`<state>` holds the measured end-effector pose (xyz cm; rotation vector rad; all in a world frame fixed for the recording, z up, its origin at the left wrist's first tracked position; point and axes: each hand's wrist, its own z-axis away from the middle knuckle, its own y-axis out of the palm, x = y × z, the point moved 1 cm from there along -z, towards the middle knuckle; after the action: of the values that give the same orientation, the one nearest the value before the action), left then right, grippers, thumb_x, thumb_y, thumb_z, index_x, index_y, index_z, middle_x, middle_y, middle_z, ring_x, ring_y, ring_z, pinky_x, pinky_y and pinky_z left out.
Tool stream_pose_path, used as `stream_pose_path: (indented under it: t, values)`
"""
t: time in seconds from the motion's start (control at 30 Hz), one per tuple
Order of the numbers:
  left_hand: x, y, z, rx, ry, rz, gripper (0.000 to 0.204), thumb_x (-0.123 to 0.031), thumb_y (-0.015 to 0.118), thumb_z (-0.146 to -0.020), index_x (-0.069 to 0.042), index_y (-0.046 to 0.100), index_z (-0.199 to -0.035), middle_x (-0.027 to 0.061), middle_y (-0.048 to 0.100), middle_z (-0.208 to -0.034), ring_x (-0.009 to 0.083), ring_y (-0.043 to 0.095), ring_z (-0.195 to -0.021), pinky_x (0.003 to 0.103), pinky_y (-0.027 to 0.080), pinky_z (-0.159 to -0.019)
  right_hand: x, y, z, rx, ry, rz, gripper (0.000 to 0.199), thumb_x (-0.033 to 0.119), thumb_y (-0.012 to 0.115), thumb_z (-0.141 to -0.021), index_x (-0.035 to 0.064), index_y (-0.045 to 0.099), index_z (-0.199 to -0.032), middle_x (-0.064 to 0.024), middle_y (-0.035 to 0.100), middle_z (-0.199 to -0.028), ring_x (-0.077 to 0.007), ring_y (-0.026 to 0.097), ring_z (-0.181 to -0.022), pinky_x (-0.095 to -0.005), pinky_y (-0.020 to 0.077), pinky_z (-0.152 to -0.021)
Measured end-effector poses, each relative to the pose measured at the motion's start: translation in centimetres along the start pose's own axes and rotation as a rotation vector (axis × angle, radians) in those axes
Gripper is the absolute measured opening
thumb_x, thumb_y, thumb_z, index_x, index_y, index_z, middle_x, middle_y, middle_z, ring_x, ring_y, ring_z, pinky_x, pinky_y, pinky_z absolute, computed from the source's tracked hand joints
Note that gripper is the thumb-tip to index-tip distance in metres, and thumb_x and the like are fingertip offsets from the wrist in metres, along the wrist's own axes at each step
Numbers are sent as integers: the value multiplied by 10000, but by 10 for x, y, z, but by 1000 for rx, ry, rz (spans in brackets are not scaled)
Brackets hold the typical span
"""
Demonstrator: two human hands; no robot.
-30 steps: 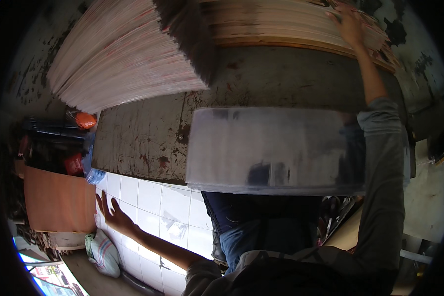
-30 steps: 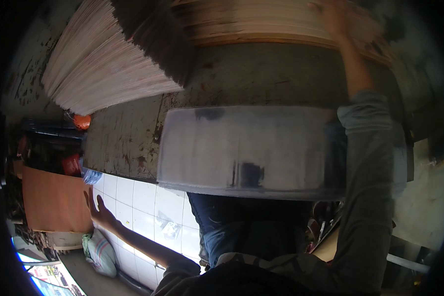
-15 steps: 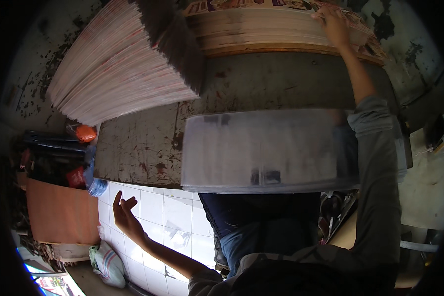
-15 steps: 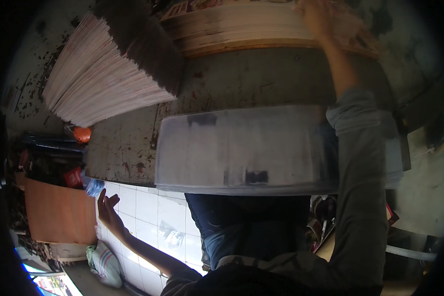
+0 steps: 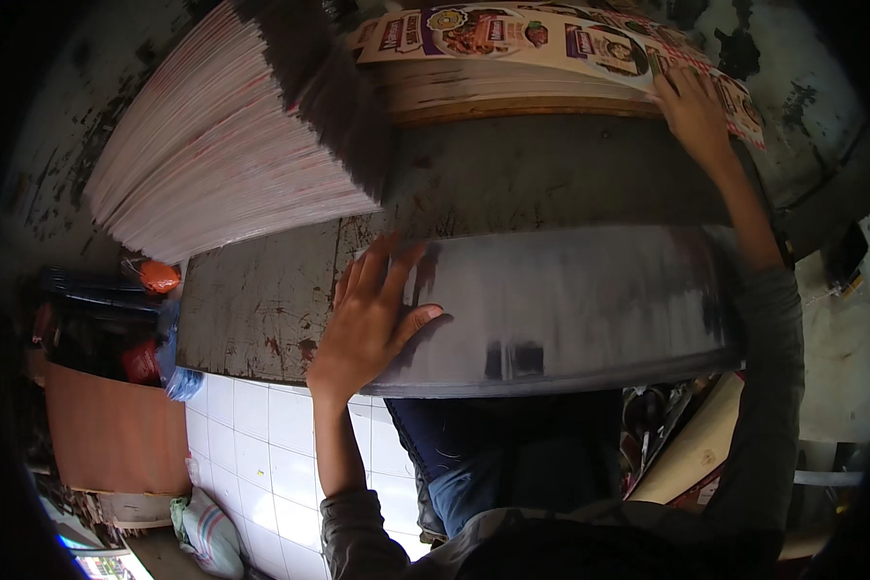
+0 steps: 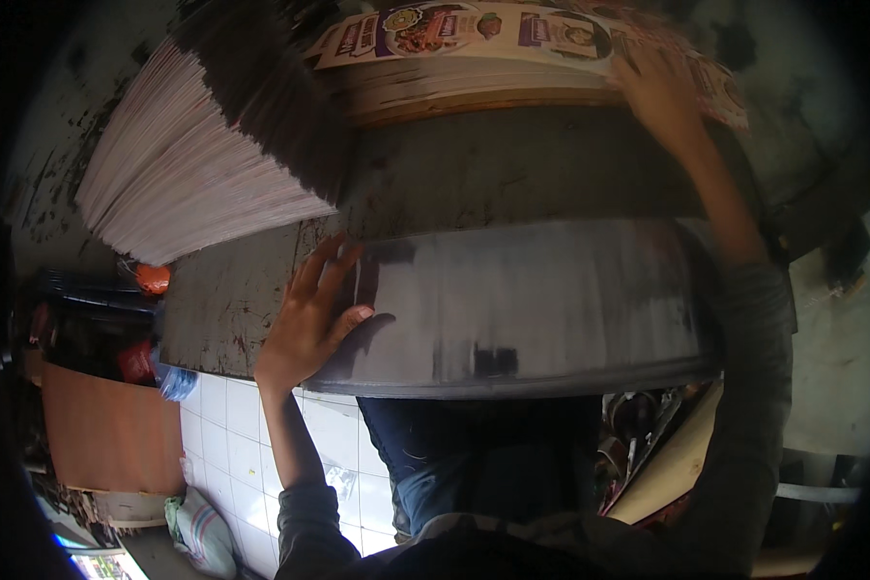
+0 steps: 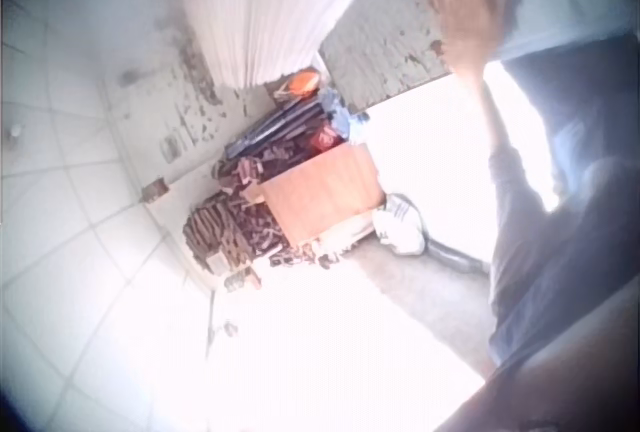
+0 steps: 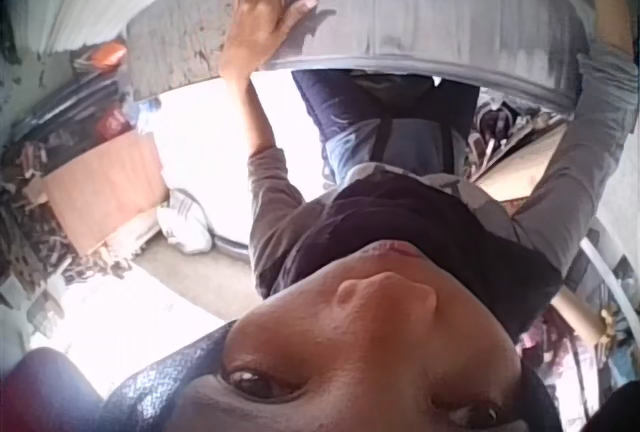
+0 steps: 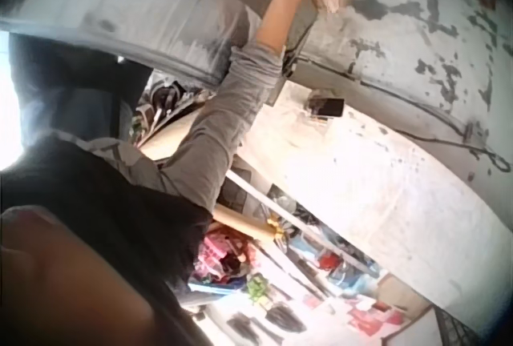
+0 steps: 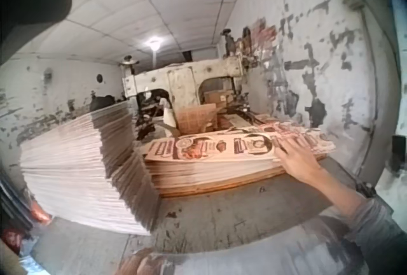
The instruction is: The person inserts printed cardboard strips one at a time into clear plastic sleeves by hand.
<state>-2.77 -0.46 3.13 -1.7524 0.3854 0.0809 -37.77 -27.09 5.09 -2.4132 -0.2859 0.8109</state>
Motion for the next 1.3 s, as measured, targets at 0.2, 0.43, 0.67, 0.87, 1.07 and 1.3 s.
stream_pose_path:
  t: [0.2,0.43,0.67,0.87,1.07,1.3]
  values:
    - [-2,15,-4,-56,-13,-111,578,-466,494,-846,-70,442,-1264,158,423,-1291,325,355,-1246,504,240,-1029,1,-9,40,176,69,-268,366,368,609,-788,90,544,-1016,-88,493,-1032,-282,462,-1029,-448,334,-923]
    - [-1,20,-4,-133,-52,-71,521,-391,549,-837,-63,459,-1233,166,427,-1278,348,401,-1195,512,255,-1012,-4,34,14,525,68,-560,619,468,589,-801,69,415,-1241,-135,417,-1202,-316,432,-1128,-462,328,-961]
    - [-2,18,-3,-191,-139,-1,487,-298,597,-817,-46,464,-1212,189,448,-1245,380,437,-1141,496,291,-988,21,51,4,596,95,-515,825,517,663,-706,65,358,-1325,-156,358,-1294,-329,373,-1210,-467,349,-960]
    - [1,16,-3,-250,-141,48,439,-260,621,-795,-17,514,-1144,184,548,-1108,362,505,-1035,434,374,-913,16,58,11,501,155,-551,819,509,714,-662,26,411,-1249,-164,399,-1172,-319,398,-1146,-416,348,-934]
    - [6,23,-4,-338,-96,107,328,-78,633,-749,-55,584,-1073,96,570,-914,275,531,-848,379,397,-771,-3,44,6,387,207,-480,656,474,722,-682,3,493,-1075,-130,479,-988,-283,513,-949,-362,409,-761]
    - [11,20,4,-395,42,80,257,20,628,-664,-100,634,-892,10,531,-899,210,472,-820,346,344,-751,-12,4,-15,415,68,-755,345,316,646,-807,-3,514,-803,-49,487,-711,-130,450,-692,-308,380,-649]
